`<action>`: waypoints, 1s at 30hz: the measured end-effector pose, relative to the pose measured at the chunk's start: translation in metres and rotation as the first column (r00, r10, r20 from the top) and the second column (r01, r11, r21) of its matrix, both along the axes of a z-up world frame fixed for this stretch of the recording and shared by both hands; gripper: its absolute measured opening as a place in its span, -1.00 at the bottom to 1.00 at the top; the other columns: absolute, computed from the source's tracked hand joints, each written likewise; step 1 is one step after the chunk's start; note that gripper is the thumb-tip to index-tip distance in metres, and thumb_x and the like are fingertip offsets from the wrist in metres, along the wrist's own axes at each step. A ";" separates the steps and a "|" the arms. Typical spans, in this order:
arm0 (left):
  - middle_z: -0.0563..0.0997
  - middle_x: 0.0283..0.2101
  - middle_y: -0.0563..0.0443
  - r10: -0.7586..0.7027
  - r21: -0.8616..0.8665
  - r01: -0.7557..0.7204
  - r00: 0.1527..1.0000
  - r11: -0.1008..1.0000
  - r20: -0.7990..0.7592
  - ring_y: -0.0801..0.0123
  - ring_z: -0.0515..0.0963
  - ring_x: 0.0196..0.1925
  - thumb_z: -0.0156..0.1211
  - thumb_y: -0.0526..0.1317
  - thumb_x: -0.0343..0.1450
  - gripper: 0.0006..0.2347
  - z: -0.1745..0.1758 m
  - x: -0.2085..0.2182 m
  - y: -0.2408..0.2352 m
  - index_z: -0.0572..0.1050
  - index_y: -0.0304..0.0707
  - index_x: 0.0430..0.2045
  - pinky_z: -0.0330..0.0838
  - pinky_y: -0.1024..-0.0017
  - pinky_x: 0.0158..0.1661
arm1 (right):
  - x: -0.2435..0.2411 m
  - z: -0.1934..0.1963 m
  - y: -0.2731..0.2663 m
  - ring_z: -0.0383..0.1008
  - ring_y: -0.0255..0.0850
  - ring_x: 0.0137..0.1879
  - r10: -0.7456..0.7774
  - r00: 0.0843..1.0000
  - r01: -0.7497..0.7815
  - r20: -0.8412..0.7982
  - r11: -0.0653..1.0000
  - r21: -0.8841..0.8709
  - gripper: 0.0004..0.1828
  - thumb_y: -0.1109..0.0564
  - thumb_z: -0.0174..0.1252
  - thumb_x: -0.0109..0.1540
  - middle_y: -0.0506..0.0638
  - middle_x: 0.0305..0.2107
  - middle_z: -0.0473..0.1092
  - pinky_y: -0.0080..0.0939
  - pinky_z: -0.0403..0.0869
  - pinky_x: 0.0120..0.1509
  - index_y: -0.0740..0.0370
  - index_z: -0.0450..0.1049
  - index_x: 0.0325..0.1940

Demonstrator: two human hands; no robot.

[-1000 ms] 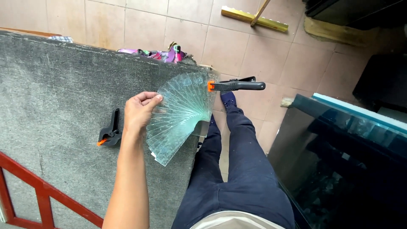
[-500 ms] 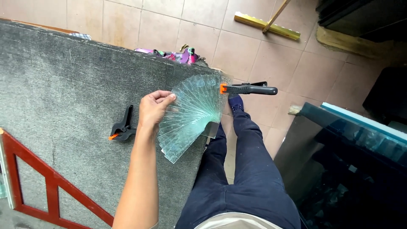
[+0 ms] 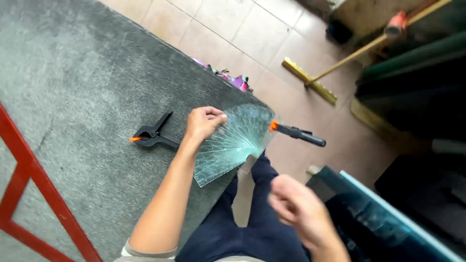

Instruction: The person assembles multiple small glass panels into a fan-shaped stack. They apply sealant along the edges of the panels using a caulking gun, then secure the stack with two clamps. The person adjusts the clamps to hold the panels in place.

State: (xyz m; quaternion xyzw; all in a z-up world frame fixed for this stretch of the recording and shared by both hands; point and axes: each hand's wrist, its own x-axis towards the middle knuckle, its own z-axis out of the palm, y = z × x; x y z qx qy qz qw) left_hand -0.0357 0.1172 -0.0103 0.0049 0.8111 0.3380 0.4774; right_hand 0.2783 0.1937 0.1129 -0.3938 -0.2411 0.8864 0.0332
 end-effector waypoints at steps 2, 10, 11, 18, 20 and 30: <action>0.86 -0.22 0.08 -0.063 -0.089 0.063 0.998 0.994 0.003 0.51 0.76 -0.41 0.51 -0.18 0.45 -0.90 -0.003 -0.002 0.000 0.75 -0.10 -0.25 0.65 0.52 -0.23 | -0.027 -0.043 -0.025 0.09 -0.32 -0.53 0.281 0.809 -0.266 0.517 0.958 -0.105 -0.62 -0.08 0.06 0.48 0.13 -0.34 0.51 -0.36 0.00 -0.48 0.21 0.55 0.20; 0.85 -0.27 0.14 -0.116 -0.107 0.116 0.993 0.987 0.006 0.52 0.79 -0.35 0.51 -0.13 0.45 -0.89 -0.009 -0.006 -0.001 0.75 -0.03 -0.22 0.65 0.50 -0.25 | -0.103 -0.061 -0.057 0.63 0.13 0.26 0.117 0.860 -0.031 0.497 0.984 -0.178 -0.23 -0.07 0.19 0.33 0.18 0.21 0.42 0.07 0.67 0.24 0.29 0.23 0.57; 0.85 -0.24 0.15 -0.135 -0.117 0.134 0.991 0.984 -0.005 0.52 0.79 -0.26 0.52 -0.11 0.44 -0.87 -0.012 -0.005 -0.001 0.75 0.00 -0.22 0.67 0.44 -0.13 | -0.109 -0.062 -0.058 0.59 0.23 0.35 0.052 0.865 0.049 0.499 0.981 -0.188 -0.44 0.01 0.15 0.40 0.13 0.03 0.31 0.14 0.64 0.35 0.37 0.36 0.42; 0.85 -0.31 0.16 -0.124 -0.114 0.122 0.992 0.986 -0.016 0.52 0.77 -0.30 0.52 -0.09 0.41 -0.88 -0.019 -0.005 -0.003 0.70 0.06 -0.29 0.59 0.40 -0.14 | -0.111 -0.083 -0.067 0.70 0.12 0.02 -0.010 0.884 0.093 0.468 0.983 -0.156 -0.67 -0.03 0.17 0.46 0.04 -0.31 0.16 0.07 0.74 0.19 0.27 0.29 -0.02; 0.85 -0.30 0.17 -0.153 -0.131 0.149 0.988 0.980 -0.025 0.51 0.78 -0.33 0.52 -0.08 0.43 -0.87 -0.017 -0.006 -0.001 0.66 0.04 -0.30 0.61 0.37 -0.21 | -0.107 -0.088 -0.070 0.75 0.18 0.03 -0.037 0.897 0.112 0.441 0.983 -0.146 -0.66 -0.04 0.15 0.50 -0.04 -0.44 0.11 0.05 0.75 0.15 0.21 0.26 -0.19; 0.76 -0.43 0.24 -0.135 -0.123 0.127 0.989 0.984 -0.064 0.51 0.72 -0.32 0.56 -0.09 0.41 -0.87 -0.027 -0.004 -0.002 0.68 0.05 -0.33 0.56 0.35 -0.16 | -0.107 -0.087 -0.067 0.78 0.19 0.04 -0.005 0.905 0.067 0.424 0.989 -0.132 -0.63 -0.06 0.14 0.50 0.02 -0.49 0.22 0.01 0.76 0.10 0.23 0.27 -0.21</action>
